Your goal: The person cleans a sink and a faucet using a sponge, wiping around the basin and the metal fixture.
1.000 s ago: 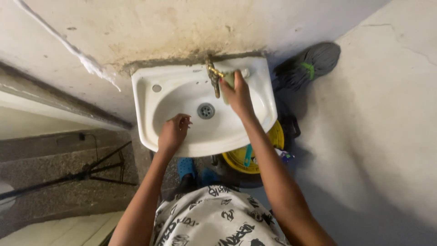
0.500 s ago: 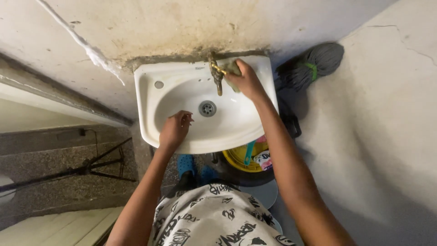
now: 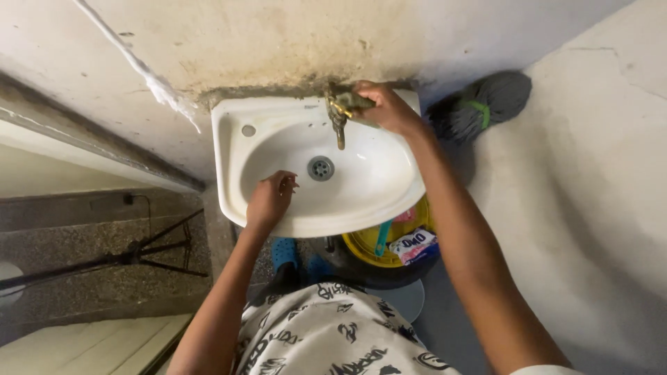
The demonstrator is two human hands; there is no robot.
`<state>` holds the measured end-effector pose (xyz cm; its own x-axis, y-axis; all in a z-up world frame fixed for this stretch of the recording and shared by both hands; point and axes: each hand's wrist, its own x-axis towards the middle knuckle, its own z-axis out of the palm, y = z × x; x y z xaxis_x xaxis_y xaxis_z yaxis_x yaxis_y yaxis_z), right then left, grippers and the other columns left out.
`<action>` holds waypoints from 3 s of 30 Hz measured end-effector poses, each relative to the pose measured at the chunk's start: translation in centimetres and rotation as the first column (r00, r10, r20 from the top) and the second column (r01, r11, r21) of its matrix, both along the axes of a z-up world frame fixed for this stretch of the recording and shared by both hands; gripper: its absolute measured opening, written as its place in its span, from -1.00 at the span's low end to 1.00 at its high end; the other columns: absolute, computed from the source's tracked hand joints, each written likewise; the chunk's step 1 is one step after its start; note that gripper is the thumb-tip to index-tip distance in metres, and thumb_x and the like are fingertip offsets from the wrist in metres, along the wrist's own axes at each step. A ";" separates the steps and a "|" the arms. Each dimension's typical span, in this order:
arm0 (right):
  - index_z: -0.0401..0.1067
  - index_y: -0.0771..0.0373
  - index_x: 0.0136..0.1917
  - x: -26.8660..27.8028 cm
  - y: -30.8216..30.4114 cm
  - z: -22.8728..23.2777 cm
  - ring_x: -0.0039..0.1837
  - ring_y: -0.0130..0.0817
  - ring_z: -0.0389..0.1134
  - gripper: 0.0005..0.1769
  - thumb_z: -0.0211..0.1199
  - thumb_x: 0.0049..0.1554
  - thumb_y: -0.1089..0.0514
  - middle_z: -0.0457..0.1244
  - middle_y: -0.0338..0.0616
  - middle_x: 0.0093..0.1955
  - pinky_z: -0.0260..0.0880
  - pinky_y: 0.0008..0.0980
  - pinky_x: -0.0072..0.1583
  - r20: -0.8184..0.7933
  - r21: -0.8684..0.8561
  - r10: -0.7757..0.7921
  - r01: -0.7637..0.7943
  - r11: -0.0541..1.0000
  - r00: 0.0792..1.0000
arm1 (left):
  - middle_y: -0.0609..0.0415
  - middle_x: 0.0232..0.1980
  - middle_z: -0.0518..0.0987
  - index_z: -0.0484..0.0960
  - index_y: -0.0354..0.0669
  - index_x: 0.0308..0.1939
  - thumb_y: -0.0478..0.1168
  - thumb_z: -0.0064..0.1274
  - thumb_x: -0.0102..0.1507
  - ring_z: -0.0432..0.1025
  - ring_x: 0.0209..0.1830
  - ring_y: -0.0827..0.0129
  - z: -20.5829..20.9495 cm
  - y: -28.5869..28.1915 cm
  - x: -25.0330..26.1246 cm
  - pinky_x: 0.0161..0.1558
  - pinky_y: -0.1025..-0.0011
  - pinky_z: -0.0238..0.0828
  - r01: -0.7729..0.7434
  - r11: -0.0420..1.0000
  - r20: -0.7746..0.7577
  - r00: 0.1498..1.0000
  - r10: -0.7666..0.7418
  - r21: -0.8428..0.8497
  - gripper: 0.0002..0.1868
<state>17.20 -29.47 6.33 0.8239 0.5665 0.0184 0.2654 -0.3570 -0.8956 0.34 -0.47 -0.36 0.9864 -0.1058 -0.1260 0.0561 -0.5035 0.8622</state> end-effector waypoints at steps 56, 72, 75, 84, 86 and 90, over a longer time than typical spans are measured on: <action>0.30 0.31 0.08 -12.5 6.6 -2.3 -0.11 -0.33 0.39 -0.71 0.29 0.23 0.10 0.33 -0.08 -0.08 0.41 -0.32 -0.07 0.154 -0.013 -0.661 0.671 0.741 0.734 | 0.01 0.07 0.56 0.45 -0.21 0.23 0.02 -0.13 0.42 0.50 0.04 0.33 -1.1 -9.1 6.7 0.06 0.38 0.51 -0.335 0.495 -0.274 0.942 0.195 -0.801 -0.55; 0.48 0.29 0.17 -15.4 9.7 -0.1 0.11 -0.20 0.47 -0.76 0.12 0.25 0.35 0.33 -0.05 0.16 0.56 -0.33 0.13 0.430 -0.031 -0.363 0.415 0.909 0.827 | -0.36 0.21 0.51 0.37 -0.61 0.25 0.47 -0.47 0.37 0.48 0.21 0.03 -2.3 -8.0 4.9 0.17 0.21 0.45 -0.469 0.228 -0.517 0.813 -0.266 -0.854 0.04; 0.48 0.32 0.20 -15.8 9.4 -1.3 0.16 -0.20 0.47 -0.73 0.19 0.23 0.30 0.35 -0.04 0.19 0.55 -0.31 0.21 0.323 0.023 -0.307 0.317 0.948 0.895 | -0.34 0.21 0.41 0.29 -0.51 0.32 0.22 -0.17 0.44 0.36 0.20 -0.02 -4.1 -8.2 4.1 0.24 0.05 0.35 -0.373 0.227 -0.394 0.917 -0.054 -0.900 -0.24; 0.44 0.35 0.20 -16.4 8.4 -1.8 0.21 -0.16 0.42 -0.61 0.37 0.19 0.11 0.31 0.05 0.16 0.46 -0.21 0.25 0.221 -0.002 -0.506 0.519 0.854 0.834 | -0.18 0.28 0.43 0.30 -0.20 0.35 0.12 -0.17 0.35 0.37 0.29 0.11 -2.6 -5.8 3.5 0.31 0.14 0.38 -0.498 0.185 -0.511 0.859 -0.029 -0.847 -0.39; 0.33 0.37 0.24 -16.7 9.3 -1.5 0.21 -0.13 0.36 -0.50 0.40 0.14 0.09 0.24 0.07 0.18 0.46 -0.23 0.19 0.202 0.011 -0.516 0.525 0.851 0.832 | -0.14 0.28 0.47 0.38 -0.21 0.36 0.11 -0.17 0.35 0.40 0.27 0.17 -2.4 -5.5 3.4 0.31 0.21 0.37 -0.398 0.253 -0.428 0.901 -0.072 -0.882 -0.38; 0.21 0.43 0.30 -16.9 10.1 -2.5 0.19 -0.09 0.31 -0.44 0.33 0.16 0.13 0.17 0.12 0.18 0.42 -0.18 0.11 0.270 0.063 -0.560 0.566 0.822 0.783 | -0.18 0.19 0.51 0.44 -0.28 0.34 0.08 -0.10 0.42 0.47 0.11 0.20 -3.6 -5.4 2.6 0.18 0.22 0.46 -0.303 0.328 -0.343 0.937 -0.070 -0.895 -0.43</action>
<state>0.26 -19.40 3.85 0.9613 0.0061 0.2756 0.2360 -0.5350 -0.8112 2.91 -5.83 -3.95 0.9342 -0.2221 -0.2793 0.3556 0.6434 0.6779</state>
